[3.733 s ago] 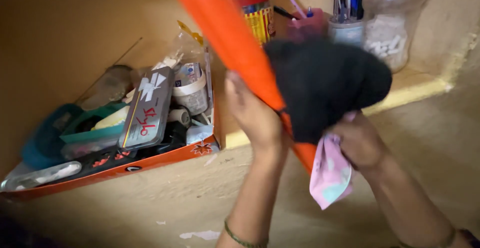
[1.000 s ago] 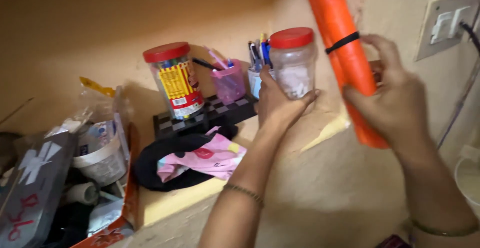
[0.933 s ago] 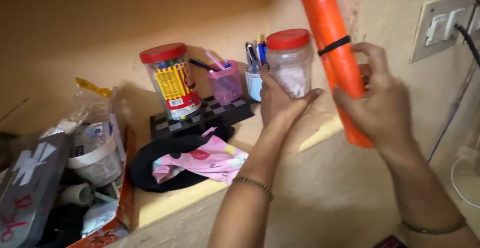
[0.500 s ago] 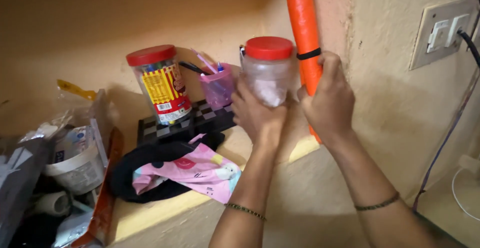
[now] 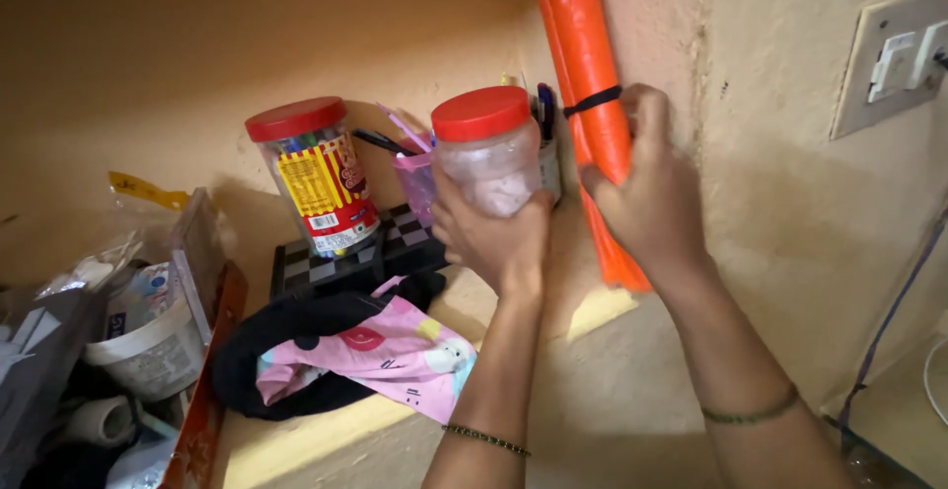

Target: The person organizes various items on a shelf and a box. They wipe a container with a cloth, move a rolled orange mat, and rearrange a box of miscellaneous items including wooden sticks and a small blue case.

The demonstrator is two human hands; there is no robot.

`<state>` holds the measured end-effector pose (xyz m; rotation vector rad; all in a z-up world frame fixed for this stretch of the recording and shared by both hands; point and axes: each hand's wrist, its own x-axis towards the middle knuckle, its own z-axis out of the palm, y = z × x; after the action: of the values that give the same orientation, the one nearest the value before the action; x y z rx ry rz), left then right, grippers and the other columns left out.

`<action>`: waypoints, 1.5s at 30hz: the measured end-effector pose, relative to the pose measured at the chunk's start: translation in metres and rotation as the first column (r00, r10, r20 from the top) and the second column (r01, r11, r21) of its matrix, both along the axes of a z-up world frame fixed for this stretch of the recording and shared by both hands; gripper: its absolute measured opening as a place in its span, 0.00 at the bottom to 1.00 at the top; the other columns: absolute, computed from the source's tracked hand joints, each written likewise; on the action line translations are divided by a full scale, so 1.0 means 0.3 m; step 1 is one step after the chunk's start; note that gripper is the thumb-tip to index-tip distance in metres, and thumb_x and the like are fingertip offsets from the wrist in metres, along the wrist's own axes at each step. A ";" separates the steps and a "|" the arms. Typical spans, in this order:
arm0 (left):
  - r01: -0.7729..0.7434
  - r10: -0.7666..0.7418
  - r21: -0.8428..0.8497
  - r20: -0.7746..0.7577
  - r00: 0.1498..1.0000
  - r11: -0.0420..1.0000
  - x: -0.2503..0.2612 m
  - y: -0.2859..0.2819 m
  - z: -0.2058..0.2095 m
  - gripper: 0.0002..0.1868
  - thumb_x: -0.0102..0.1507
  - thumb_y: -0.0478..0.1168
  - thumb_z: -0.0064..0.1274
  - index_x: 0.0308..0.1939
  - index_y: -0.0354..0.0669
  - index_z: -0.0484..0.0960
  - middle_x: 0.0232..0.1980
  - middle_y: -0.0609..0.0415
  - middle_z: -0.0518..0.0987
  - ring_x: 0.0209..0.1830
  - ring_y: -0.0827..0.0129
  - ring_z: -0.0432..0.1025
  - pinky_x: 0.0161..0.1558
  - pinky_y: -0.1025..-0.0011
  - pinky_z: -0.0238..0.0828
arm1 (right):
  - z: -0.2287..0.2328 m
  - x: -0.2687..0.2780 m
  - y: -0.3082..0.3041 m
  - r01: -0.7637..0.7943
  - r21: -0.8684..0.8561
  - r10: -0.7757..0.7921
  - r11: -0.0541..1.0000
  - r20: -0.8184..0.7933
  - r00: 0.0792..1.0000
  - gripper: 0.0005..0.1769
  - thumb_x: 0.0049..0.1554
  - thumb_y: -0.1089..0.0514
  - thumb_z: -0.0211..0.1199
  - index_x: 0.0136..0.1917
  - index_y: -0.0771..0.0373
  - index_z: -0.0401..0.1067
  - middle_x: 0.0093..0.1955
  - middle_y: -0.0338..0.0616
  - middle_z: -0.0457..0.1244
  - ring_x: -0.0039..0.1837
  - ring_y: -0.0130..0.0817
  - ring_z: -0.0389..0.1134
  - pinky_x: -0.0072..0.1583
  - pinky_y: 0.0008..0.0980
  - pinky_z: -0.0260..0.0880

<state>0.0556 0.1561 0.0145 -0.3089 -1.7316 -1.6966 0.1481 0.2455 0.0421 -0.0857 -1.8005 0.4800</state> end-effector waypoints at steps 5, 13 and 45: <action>-0.043 0.041 -0.034 -0.052 0.998 0.999 -0.008 0.012 -0.004 0.65 0.39 0.46 0.72 0.78 0.50 0.55 0.65 0.39 0.69 0.70 0.42 0.59 0.67 0.40 0.52 | 0.019 -0.102 0.011 0.010 -0.056 -0.006 0.998 0.074 0.997 0.39 0.55 0.62 0.67 0.71 0.60 0.48 0.62 0.62 0.63 0.55 0.68 0.69 0.53 0.58 0.70; -0.006 0.007 0.021 -0.042 0.999 1.000 0.005 0.002 -0.009 0.67 0.38 0.45 0.73 0.77 0.47 0.52 0.71 0.37 0.65 0.72 0.38 0.56 0.66 0.36 0.48 | -0.003 -0.092 0.044 -0.065 0.137 0.074 0.988 -0.065 0.995 0.39 0.58 0.63 0.68 0.74 0.63 0.50 0.70 0.64 0.60 0.65 0.65 0.66 0.61 0.51 0.69; -0.136 0.145 0.067 -0.147 0.978 0.988 -0.015 -0.006 -0.028 0.66 0.41 0.45 0.75 0.80 0.52 0.54 0.71 0.39 0.65 0.70 0.41 0.60 0.64 0.39 0.55 | -0.065 -0.270 0.076 0.079 0.163 -0.064 0.984 -0.095 0.993 0.22 0.54 0.58 0.73 0.62 0.57 0.75 0.63 0.54 0.58 0.63 0.52 0.62 0.62 0.43 0.67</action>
<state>0.0511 0.1542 0.0060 -0.2758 -1.5551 -1.5751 0.0672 0.2684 0.0226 -0.0127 -1.7366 0.2769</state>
